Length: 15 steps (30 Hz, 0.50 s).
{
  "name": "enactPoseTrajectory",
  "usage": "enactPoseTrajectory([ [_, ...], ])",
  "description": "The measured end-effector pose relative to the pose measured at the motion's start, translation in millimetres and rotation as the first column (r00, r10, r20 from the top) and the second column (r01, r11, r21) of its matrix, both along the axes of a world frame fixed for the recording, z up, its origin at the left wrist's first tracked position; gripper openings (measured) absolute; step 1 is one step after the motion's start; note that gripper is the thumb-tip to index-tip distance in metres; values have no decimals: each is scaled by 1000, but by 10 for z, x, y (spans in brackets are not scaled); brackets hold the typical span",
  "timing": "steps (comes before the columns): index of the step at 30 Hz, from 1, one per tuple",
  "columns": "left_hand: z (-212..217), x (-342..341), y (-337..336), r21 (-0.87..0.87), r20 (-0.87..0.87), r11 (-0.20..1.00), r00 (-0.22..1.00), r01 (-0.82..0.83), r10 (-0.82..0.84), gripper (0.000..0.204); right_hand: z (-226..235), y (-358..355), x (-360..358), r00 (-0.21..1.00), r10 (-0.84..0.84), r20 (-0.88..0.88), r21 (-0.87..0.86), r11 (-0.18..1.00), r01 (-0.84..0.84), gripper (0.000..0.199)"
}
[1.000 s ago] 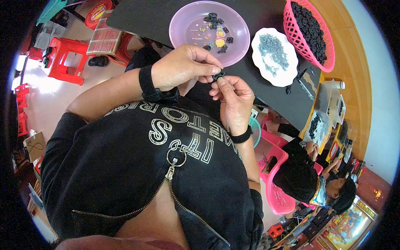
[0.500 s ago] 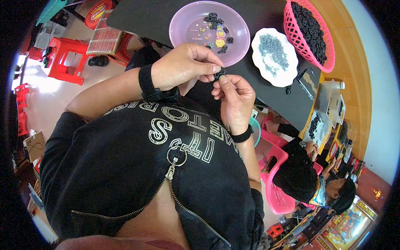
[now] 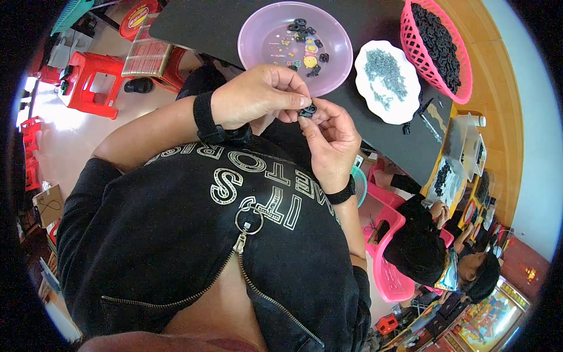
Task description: The person sorts small black circular components by hand, transferring them from a pink bowl into a white tray.
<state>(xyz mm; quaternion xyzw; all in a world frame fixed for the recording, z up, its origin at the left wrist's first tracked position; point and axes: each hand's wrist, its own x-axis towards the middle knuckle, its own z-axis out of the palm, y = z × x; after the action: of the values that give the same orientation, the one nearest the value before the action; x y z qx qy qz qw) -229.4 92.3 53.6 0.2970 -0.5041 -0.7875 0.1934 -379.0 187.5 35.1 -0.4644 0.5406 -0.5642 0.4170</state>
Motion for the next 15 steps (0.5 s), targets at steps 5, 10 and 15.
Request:
enactPoseTrajectory([
  [5, -42, 12, -2, 11, -36, 1000, 999, 7, -6, 12, -1, 1, 9, 999, -10, -33, -2, 1000, 10, 32],
  [10, -84, 20, -5, -19, -53, 999, 998, 26, -27, 12, 7, 9, 20, 998, 9, -65, -21, 1000, -10, 32],
  [15, 76, 61, 28, -30, 79, 997, 994, 77, -74, 17, 31, 23, 21, 996, -51, -69, -48, 998, 47, 31],
])
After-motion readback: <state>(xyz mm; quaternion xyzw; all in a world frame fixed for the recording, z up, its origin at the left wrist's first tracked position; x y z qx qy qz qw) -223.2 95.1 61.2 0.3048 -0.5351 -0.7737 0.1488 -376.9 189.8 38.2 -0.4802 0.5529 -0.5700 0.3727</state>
